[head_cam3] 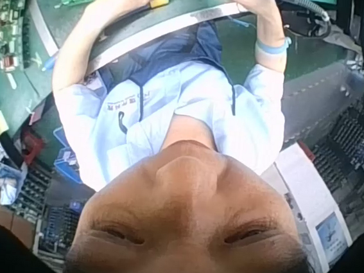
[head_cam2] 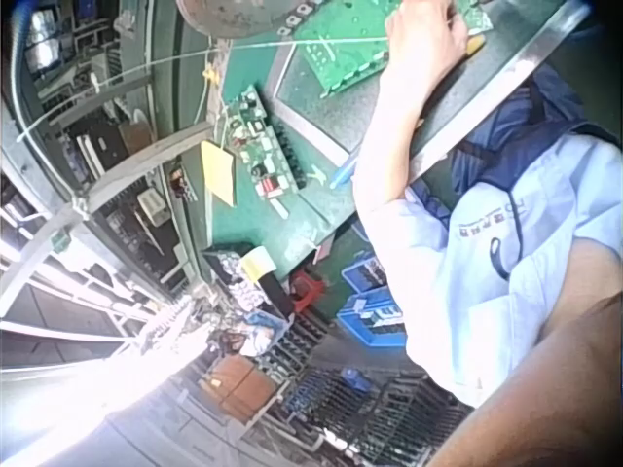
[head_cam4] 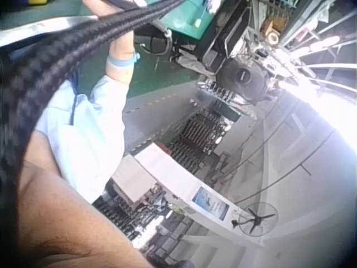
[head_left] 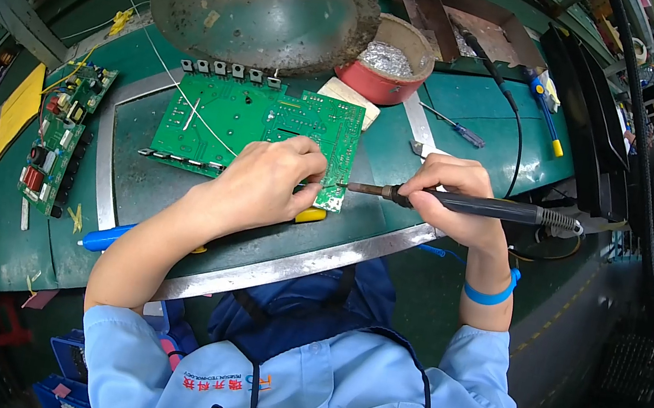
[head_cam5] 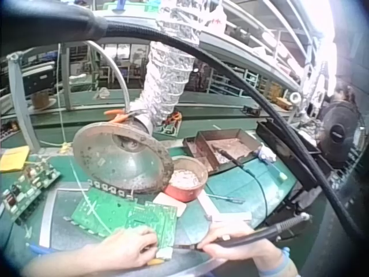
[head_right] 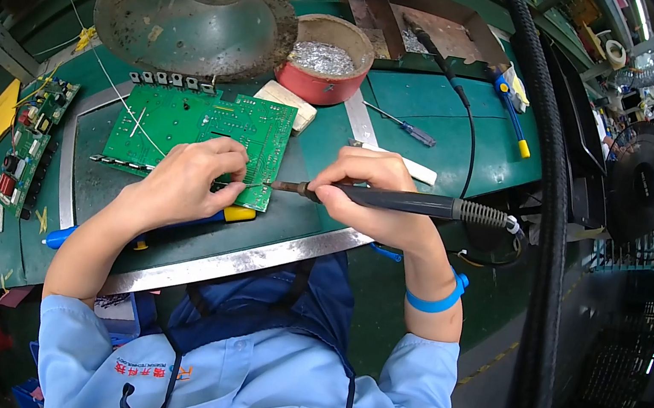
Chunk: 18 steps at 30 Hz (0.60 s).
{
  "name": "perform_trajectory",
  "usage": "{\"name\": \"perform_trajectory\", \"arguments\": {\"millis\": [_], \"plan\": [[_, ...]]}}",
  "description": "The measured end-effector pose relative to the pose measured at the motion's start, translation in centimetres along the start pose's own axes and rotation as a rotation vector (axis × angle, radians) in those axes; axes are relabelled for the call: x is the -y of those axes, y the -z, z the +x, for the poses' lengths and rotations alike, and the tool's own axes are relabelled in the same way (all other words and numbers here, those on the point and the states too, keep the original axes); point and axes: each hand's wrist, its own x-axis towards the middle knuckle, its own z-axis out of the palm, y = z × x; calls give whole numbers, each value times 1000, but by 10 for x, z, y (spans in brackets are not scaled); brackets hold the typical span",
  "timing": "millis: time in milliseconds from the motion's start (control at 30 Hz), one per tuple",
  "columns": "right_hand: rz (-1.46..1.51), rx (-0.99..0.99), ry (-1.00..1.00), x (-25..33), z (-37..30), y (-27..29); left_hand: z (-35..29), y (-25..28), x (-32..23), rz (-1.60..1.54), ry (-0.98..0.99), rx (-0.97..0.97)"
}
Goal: The person connects electronic components or wires to a green printed circuit board (PCB) using a soldering iron and solder wire.
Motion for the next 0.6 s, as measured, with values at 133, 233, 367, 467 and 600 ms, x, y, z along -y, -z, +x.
{"name": "perform_trajectory", "arguments": {"millis": [133,233,367,467,600], "plan": [[-5,-1,-40,1,-1,1,-1,0,0,3,-3,-8],[8,-11,-41,0,-1,0,-1,-2,1,1,-8,-14],[34,-22,-45,-3,-2,0,-1,-1,1,4,-6,-15],[44,-28,-48,-5,-3,1,0,-2,1,5,-4,-12],[39,-16,-41,-6,-3,1,0,-2,1,4,-3,-14]]}}
